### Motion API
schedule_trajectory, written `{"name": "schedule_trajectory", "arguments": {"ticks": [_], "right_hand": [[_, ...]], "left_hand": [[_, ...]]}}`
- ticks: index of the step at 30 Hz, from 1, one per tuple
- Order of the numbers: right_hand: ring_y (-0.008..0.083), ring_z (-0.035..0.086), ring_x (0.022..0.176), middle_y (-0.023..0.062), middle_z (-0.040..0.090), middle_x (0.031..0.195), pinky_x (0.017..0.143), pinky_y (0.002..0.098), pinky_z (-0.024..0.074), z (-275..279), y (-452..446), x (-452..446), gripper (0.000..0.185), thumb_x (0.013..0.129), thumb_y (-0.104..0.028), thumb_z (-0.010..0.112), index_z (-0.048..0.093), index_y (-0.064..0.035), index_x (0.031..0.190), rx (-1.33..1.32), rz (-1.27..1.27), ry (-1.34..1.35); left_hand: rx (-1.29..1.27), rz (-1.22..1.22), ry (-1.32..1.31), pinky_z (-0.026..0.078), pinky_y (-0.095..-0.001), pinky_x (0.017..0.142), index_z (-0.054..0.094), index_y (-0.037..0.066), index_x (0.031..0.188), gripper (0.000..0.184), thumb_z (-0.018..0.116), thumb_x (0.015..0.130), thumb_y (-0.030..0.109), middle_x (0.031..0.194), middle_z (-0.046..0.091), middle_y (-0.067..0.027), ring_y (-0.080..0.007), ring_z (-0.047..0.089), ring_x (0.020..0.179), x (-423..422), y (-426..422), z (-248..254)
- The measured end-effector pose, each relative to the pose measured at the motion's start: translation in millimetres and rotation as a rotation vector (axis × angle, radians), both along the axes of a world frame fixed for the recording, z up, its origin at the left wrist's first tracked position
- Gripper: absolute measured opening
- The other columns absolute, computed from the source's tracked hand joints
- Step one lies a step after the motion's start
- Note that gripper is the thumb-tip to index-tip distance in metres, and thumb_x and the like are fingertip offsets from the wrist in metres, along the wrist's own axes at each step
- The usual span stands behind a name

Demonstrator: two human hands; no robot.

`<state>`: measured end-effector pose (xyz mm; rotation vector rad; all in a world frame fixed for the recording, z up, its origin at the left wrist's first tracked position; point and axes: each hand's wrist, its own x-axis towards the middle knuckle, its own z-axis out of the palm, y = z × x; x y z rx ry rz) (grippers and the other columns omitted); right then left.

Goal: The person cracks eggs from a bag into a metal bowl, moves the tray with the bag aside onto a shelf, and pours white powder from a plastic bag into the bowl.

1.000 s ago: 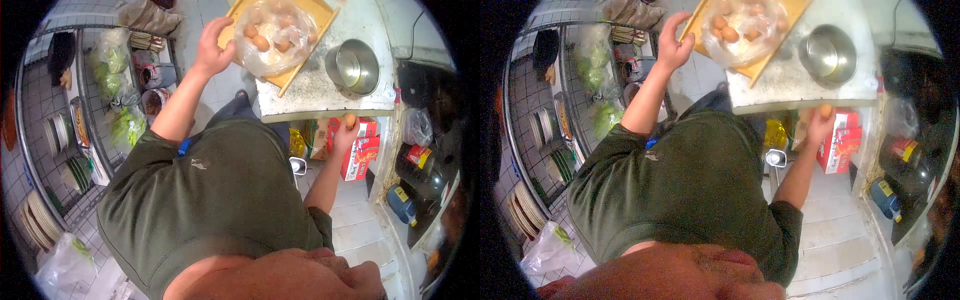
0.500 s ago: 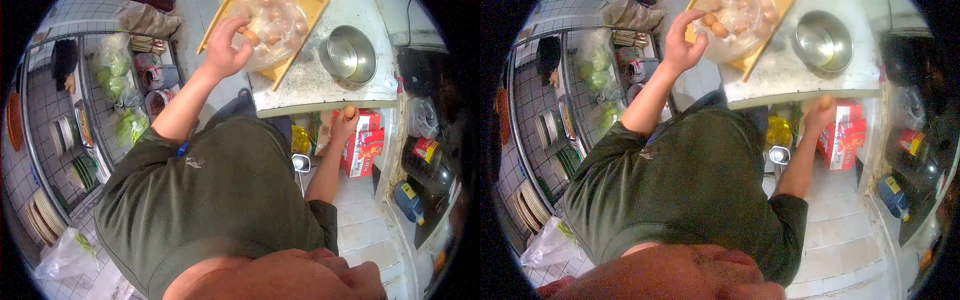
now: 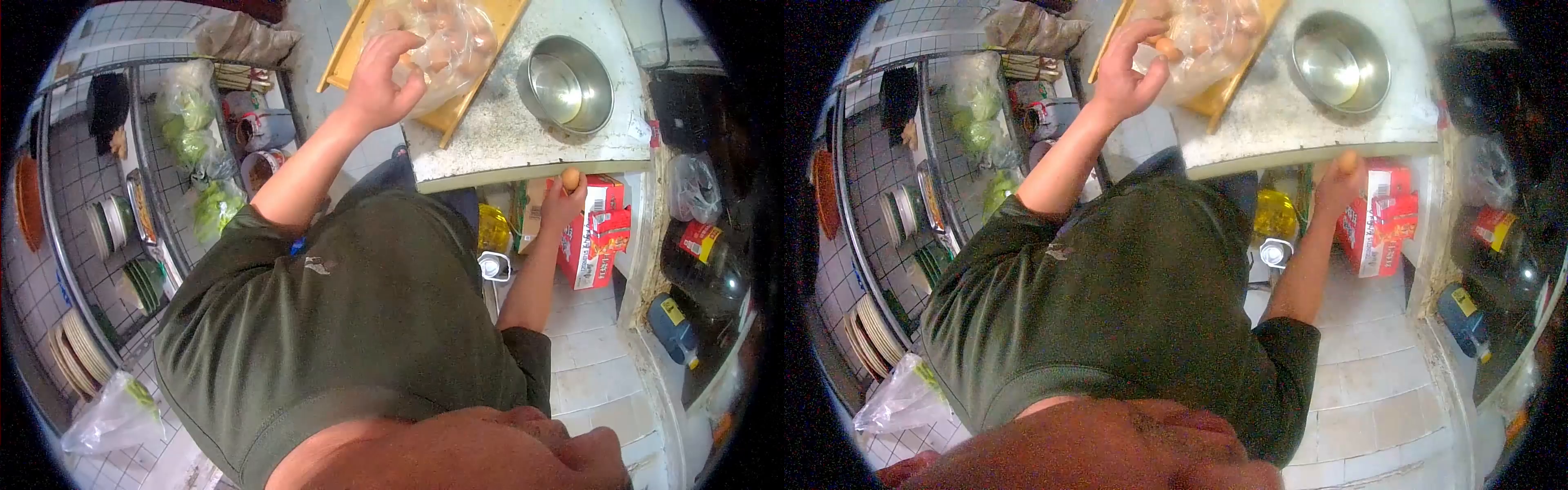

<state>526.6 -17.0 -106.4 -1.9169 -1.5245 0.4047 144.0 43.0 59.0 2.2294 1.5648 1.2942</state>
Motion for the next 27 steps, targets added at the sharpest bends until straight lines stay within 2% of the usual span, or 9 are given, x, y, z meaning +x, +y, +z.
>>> {"name": "schedule_trajectory", "arguments": {"ticks": [3,6,15,21,25,27], "right_hand": [[0.0365,0.056,0.109,0.0242,0.055,0.121,0.094,0.0399,0.0450,8.0,1.4,-5.7,0.052,0.084,-0.020,0.066,0.049,0.0063,0.126,0.019,-0.072,0.105],[0.0364,0.055,0.110,0.0242,0.055,0.122,0.094,0.0401,0.0449,-6.7,0.7,5.6,0.052,0.085,-0.020,0.066,0.049,0.0054,0.127,0.015,0.011,-0.019],[0.0350,0.055,0.110,0.0238,0.054,0.123,0.094,0.0394,0.0456,-6.1,-0.3,7.4,0.053,0.084,-0.019,0.067,0.048,0.0053,0.128,-0.078,-0.002,-0.023],[0.0343,0.057,0.109,0.0238,0.053,0.125,0.093,0.0390,0.0465,-0.1,-0.6,8.4,0.053,0.085,-0.017,0.067,0.048,0.0060,0.128,0.103,-0.124,0.132],[0.0329,0.058,0.108,0.0230,0.053,0.122,0.092,0.0366,0.0479,-3.8,0.7,10.0,0.053,0.088,-0.014,0.066,0.043,0.0069,0.130,-0.058,0.033,-0.062],[0.0325,0.058,0.105,0.0218,0.054,0.121,0.093,0.0395,0.0486,2.5,5.0,3.6,0.053,0.088,-0.015,0.064,0.041,0.0053,0.131,0.001,-0.083,0.333]], "left_hand": [[0.000,-0.017,0.009,0.049,-0.0360,0.087,0.058,0.003,0.113,0.038,0.062,0.075,0.005,0.112,0.062,-0.0154,-0.0286,0.061,0.099,-0.7,1.5,-1.4],[0.019,-0.028,0.025,0.049,-0.0357,0.085,0.059,0.003,0.112,0.037,0.061,0.075,0.005,0.110,0.062,-0.0153,-0.0287,0.061,0.097,-0.5,4.0,-3.3],[-0.009,-0.050,0.008,0.049,-0.0369,0.085,0.059,0.003,0.110,0.036,0.060,0.074,0.004,0.107,0.062,-0.0149,-0.0304,0.060,0.099,0.3,6.3,-6.9],[-0.019,-0.070,0.017,0.047,-0.0382,0.089,0.059,0.003,0.108,0.035,0.060,0.073,0.003,0.106,0.062,-0.0148,-0.0325,0.059,0.101,3.2,8.2,-6.4],[-0.024,-0.105,-0.003,0.046,-0.0382,0.089,0.059,0.003,0.108,0.035,0.060,0.074,0.003,0.106,0.062,-0.0148,-0.0327,0.059,0.101,10.9,6.4,-7.1],[-0.047,-0.116,-0.012,0.047,-0.0383,0.089,0.059,0.003,0.108,0.035,0.059,0.074,0.004,0.106,0.062,-0.0148,-0.0327,0.059,0.101,13.5,10.9,-5.4]]}}
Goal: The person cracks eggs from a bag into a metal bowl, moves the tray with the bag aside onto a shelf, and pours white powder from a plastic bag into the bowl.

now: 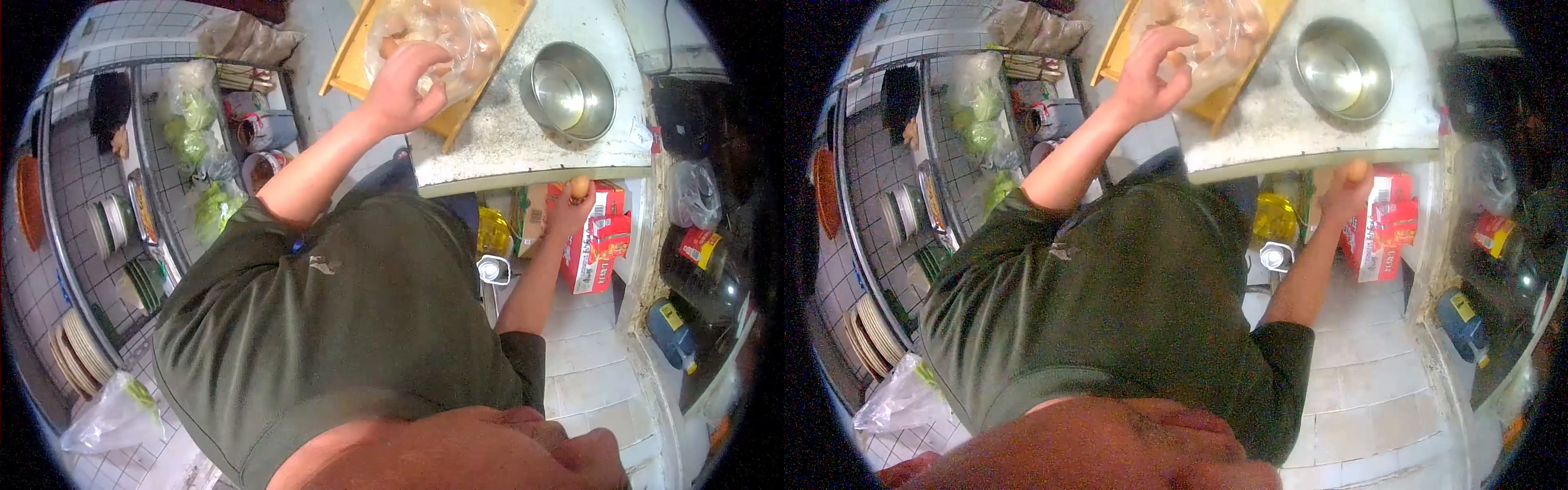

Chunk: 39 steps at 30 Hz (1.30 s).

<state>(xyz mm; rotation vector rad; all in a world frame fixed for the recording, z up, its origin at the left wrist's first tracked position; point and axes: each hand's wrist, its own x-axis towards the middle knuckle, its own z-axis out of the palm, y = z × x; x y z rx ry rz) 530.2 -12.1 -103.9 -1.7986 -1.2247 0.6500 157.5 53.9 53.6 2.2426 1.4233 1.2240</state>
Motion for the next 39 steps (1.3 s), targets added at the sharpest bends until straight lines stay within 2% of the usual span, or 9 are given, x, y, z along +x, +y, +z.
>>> {"name": "schedule_trajectory", "arguments": {"ticks": [4,5,8,12,17,22,25,30,39], "right_hand": [[0.0286,0.060,0.103,0.0199,0.052,0.126,0.096,0.0407,0.0493,58.6,13.3,1.7,0.050,0.092,-0.012,0.057,0.035,0.0025,0.135,-0.104,-0.065,0.804],[0.0268,0.060,0.100,0.0219,0.051,0.128,0.091,0.0401,0.0506,61.4,15.9,7.0,0.044,0.095,-0.015,0.051,0.039,0.0017,0.135,-0.030,0.026,0.958],[0.0254,0.060,0.097,0.0234,0.051,0.130,0.086,0.0386,0.0506,82.0,40.1,12.2,0.045,0.098,-0.024,0.047,0.041,0.0010,0.135,-0.049,0.123,1.313],[0.0237,0.059,0.098,0.0231,0.052,0.130,0.086,0.0380,0.0480,103.1,73.3,8.6,0.046,0.100,-0.030,0.044,0.043,0.0002,0.134,-0.106,0.403,1.501],[0.0210,0.056,0.089,0.0107,0.060,0.111,0.082,0.0352,0.0453,131.8,112.9,-20.6,0.042,0.102,-0.032,0.039,0.049,-0.0005,0.127,-0.182,0.413,1.274],[0.0189,0.054,0.083,0.0099,0.060,0.105,0.076,0.0351,0.0441,139.0,141.1,-25.0,0.040,0.103,-0.032,0.035,0.051,0.0007,0.121,-0.246,0.500,1.136],[0.0173,0.054,0.078,0.0090,0.060,0.099,0.071,0.0325,0.0441,136.7,157.4,-27.1,0.043,0.103,-0.035,0.034,0.053,0.0004,0.118,-0.297,0.473,1.000],[0.0138,0.052,0.068,0.0065,0.059,0.087,0.061,0.0272,0.0432,140.8,174.0,-39.9,0.046,0.103,-0.040,0.034,0.056,-0.0005,0.111,-0.360,0.413,0.585],[0.0151,0.053,0.063,0.0091,0.060,0.079,0.056,0.0302,0.0429,132.2,190.9,-49.5,0.051,0.101,-0.042,0.035,0.060,0.0026,0.101,-0.324,0.300,0.332]], "left_hand": [[-0.084,-0.090,-0.039,0.047,-0.0394,0.090,0.059,0.003,0.111,0.036,0.060,0.075,0.006,0.107,0.063,-0.0151,-0.0328,0.059,0.102,14.7,11.4,-7.9],[-0.099,-0.132,-0.055,0.047,-0.0398,0.090,0.059,0.004,0.112,0.037,0.060,0.075,0.007,0.108,0.062,-0.0152,-0.0328,0.059,0.102,22.9,17.5,-10.9],[-0.228,-0.301,0.103,0.048,-0.0414,0.091,0.059,0.004,0.114,0.039,0.062,0.076,0.011,0.109,0.062,-0.0157,-0.0332,0.059,0.104,59.8,38.5,12.2],[-0.269,-0.555,-0.012,0.048,-0.0414,0.090,0.059,0.003,0.116,0.040,0.062,0.079,0.016,0.112,0.063,-0.0153,-0.0323,0.060,0.105,115.6,84.1,5.8],[-0.383,-0.715,0.032,0.050,-0.0385,0.087,0.061,0.004,0.118,0.042,0.064,0.078,0.019,0.111,0.065,-0.0147,-0.0286,0.063,0.099,152.9,129.6,12.4],[-0.502,-0.711,0.019,0.051,-0.0363,0.086,0.063,0.005,0.116,0.044,0.066,0.075,0.020,0.107,0.067,-0.0143,-0.0254,0.064,0.096,151.6,148.5,10.4],[-0.555,-0.740,0.063,0.050,-0.0366,0.086,0.062,0.004,0.117,0.046,0.066,0.074,0.021,0.107,0.067,-0.0156,-0.0279,0.064,0.097,152.4,156.4,10.6],[-0.581,-0.578,0.100,0.050,-0.0377,0.087,0.060,0.002,0.117,0.050,0.066,0.073,0.024,0.107,0.066,-0.0181,-0.0330,0.063,0.099,155.3,152.8,9.2],[-0.591,-0.513,0.129,0.049,-0.0415,0.084,0.060,-0.001,0.112,0.044,0.064,0.076,0.024,0.102,0.065,-0.0224,-0.0382,0.062,0.095,164.3,156.7,-2.1]]}}
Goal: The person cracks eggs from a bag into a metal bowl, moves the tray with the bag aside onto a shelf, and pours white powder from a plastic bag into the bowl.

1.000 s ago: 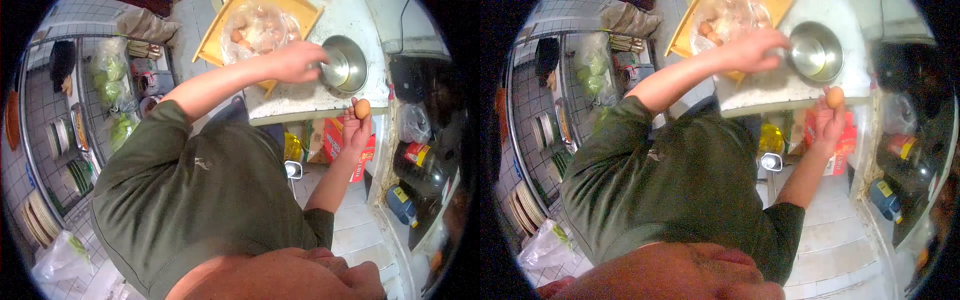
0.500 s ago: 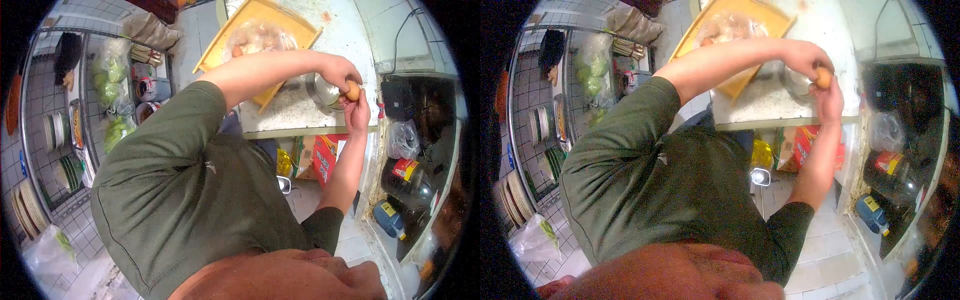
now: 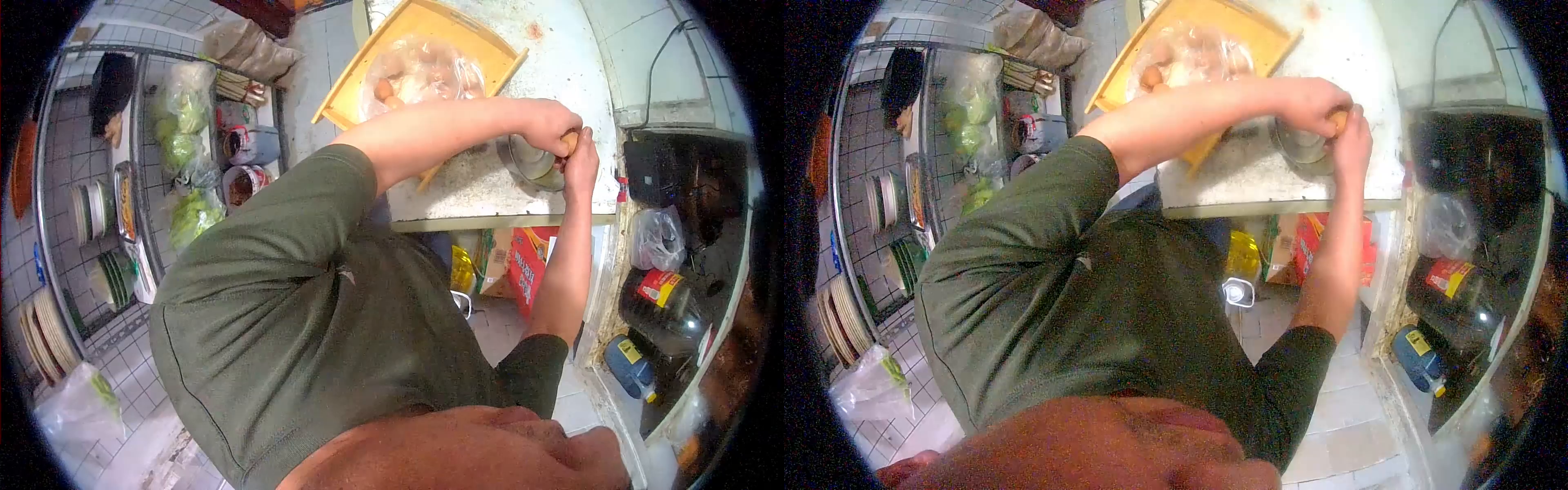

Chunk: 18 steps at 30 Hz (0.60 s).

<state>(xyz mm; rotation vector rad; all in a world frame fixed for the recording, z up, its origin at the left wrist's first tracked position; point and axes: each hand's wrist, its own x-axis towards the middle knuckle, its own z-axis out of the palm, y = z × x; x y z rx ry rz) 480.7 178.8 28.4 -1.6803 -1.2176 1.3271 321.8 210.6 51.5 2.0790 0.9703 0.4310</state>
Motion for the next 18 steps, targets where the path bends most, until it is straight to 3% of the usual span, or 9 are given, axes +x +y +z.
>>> {"name": "schedule_trajectory", "arguments": {"ticks": [4,10,18], "right_hand": [[0.0244,0.060,0.074,0.0167,0.064,0.089,0.068,0.0356,0.0459,4.2,7.6,1.1,0.057,0.099,-0.045,0.037,0.062,0.0060,0.101,0.005,0.011,-0.204],[0.0372,0.058,0.105,0.0251,0.063,0.109,0.091,0.0407,0.0419,-10.4,16.2,10.5,0.056,0.098,-0.044,0.038,0.062,0.0046,0.110,0.162,0.066,-0.288],[0.0404,0.057,0.106,0.0263,0.062,0.110,0.091,0.0423,0.0428,-22.4,20.5,19.1,0.054,0.098,-0.045,0.038,0.061,0.0014,0.113,0.281,0.115,-0.357]], "left_hand": [[0.094,0.020,0.005,0.050,-0.0428,0.081,0.062,0.000,0.107,0.039,0.064,0.077,0.024,0.098,0.066,-0.0219,-0.0387,0.062,0.091,3.6,0.6,-3.3],[0.094,0.031,0.044,0.050,-0.0437,0.076,0.064,0.001,0.098,0.031,0.062,0.078,0.025,0.092,0.066,-0.0205,-0.0383,0.062,0.084,8.1,3.9,-6.3],[0.143,0.058,0.048,0.050,-0.0443,0.075,0.064,0.001,0.093,0.028,0.061,0.080,0.025,0.091,0.065,-0.0211,-0.0392,0.061,0.082,15.8,6.2,-13.8]]}}
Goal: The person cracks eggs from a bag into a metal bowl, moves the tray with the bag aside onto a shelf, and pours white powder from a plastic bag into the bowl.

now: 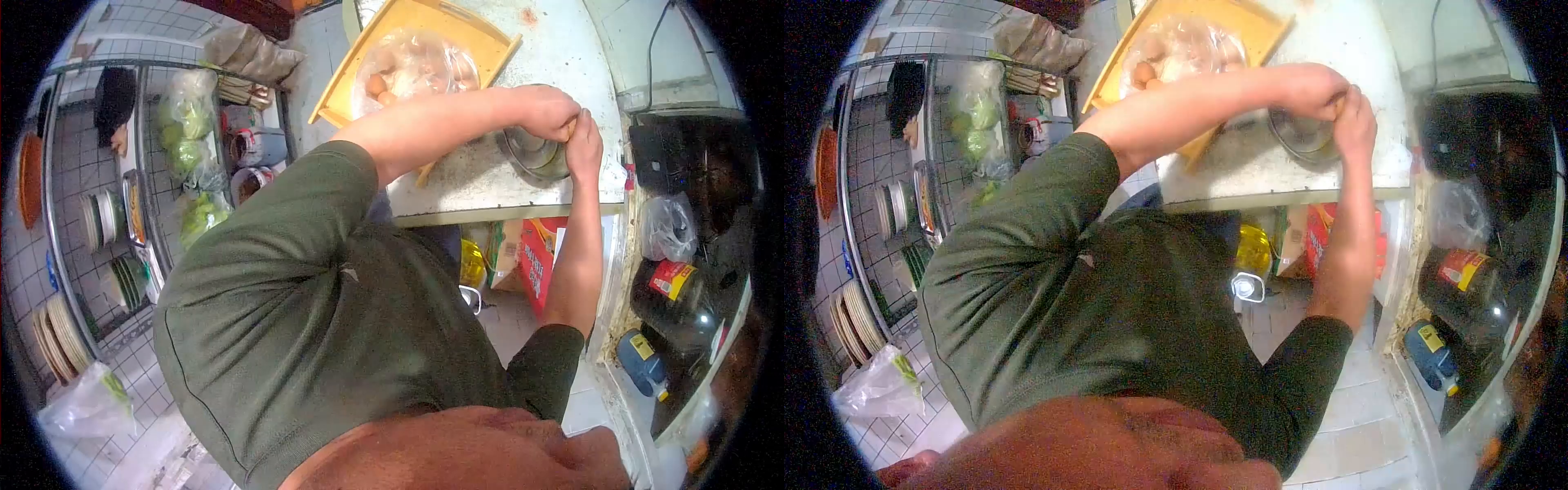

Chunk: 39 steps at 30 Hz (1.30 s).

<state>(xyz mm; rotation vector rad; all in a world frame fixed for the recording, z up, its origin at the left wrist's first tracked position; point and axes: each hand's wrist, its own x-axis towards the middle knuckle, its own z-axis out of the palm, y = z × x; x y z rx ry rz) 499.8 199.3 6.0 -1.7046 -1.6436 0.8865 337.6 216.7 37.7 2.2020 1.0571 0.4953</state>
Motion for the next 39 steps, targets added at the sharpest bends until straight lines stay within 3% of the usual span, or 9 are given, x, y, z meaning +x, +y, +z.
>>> {"name": "schedule_trajectory", "arguments": {"ticks": [7,10,13,14,26,35,39], "right_hand": [[0.0436,0.057,0.100,0.0256,0.062,0.105,0.086,0.0450,0.0441,1.0,-4.3,11.6,0.048,0.098,-0.042,0.038,0.060,0.0000,0.107,0.121,0.073,0.000],[0.0449,0.057,0.099,0.0265,0.062,0.102,0.084,0.0471,0.0439,10.9,0.2,17.1,0.046,0.098,-0.042,0.038,0.060,-0.0025,0.105,0.074,0.172,-0.152],[0.0453,0.057,0.097,0.0266,0.062,0.099,0.081,0.0490,0.0436,26.0,0.3,18.0,0.045,0.098,-0.044,0.038,0.059,-0.0048,0.104,-0.027,0.265,-0.313],[0.0452,0.058,0.096,0.0249,0.064,0.097,0.079,0.0498,0.0440,23.7,-0.4,18.8,0.046,0.097,-0.047,0.037,0.059,-0.0068,0.105,0.064,0.271,-0.344],[0.0446,0.060,0.089,0.0215,0.065,0.093,0.073,0.0515,0.0453,57.2,-4.9,11.9,0.040,0.097,-0.046,0.040,0.058,-0.0109,0.107,0.100,0.350,-0.649],[0.0440,0.060,0.089,0.0217,0.065,0.093,0.073,0.0508,0.0460,64.7,-13.8,5.8,0.040,0.097,-0.045,0.041,0.057,-0.0099,0.106,0.133,0.259,-0.643],[0.0445,0.060,0.091,0.0227,0.065,0.095,0.076,0.0507,0.0458,38.5,-20.1,4.9,0.041,0.097,-0.045,0.041,0.058,-0.0095,0.107,0.061,0.280,-0.594]], "left_hand": [[0.018,-0.094,-0.034,0.050,-0.0441,0.077,0.063,0.003,0.108,0.034,0.063,0.079,0.023,0.093,0.066,-0.0196,-0.0385,0.062,0.085,-9.9,8.3,-3.6],[0.086,-0.105,-0.015,0.050,-0.0450,0.076,0.064,0.004,0.098,0.027,0.062,0.080,0.024,0.093,0.066,-0.0188,-0.0380,0.063,0.087,-15.6,10.1,-4.3],[0.111,-0.119,-0.029,0.050,-0.0441,0.076,0.063,0.006,0.098,0.025,0.062,0.079,0.021,0.095,0.066,-0.0164,-0.0361,0.063,0.088,-23.9,10.9,-1.3],[0.125,-0.128,-0.017,0.050,-0.0438,0.077,0.063,0.006,0.098,0.024,0.062,0.079,0.021,0.095,0.066,-0.0159,-0.0355,0.063,0.088,-25.7,12.5,-2.2],[0.282,-0.118,-0.002,0.049,-0.0432,0.078,0.060,0.006,0.092,0.017,0.061,0.080,0.018,0.096,0.063,-0.0135,-0.0334,0.061,0.091,-27.9,7.8,15.0],[0.247,-0.005,0.036,0.051,-0.0436,0.075,0.062,0.006,0.093,0.018,0.059,0.081,0.019,0.093,0.064,-0.0137,-0.0342,0.063,0.086,-33.1,-2.5,22.1],[0.221,0.035,0.010,0.050,-0.0439,0.075,0.062,0.006,0.089,0.016,0.059,0.080,0.019,0.089,0.064,-0.0142,-0.0345,0.062,0.085,-32.1,-10.7,15.7]]}}
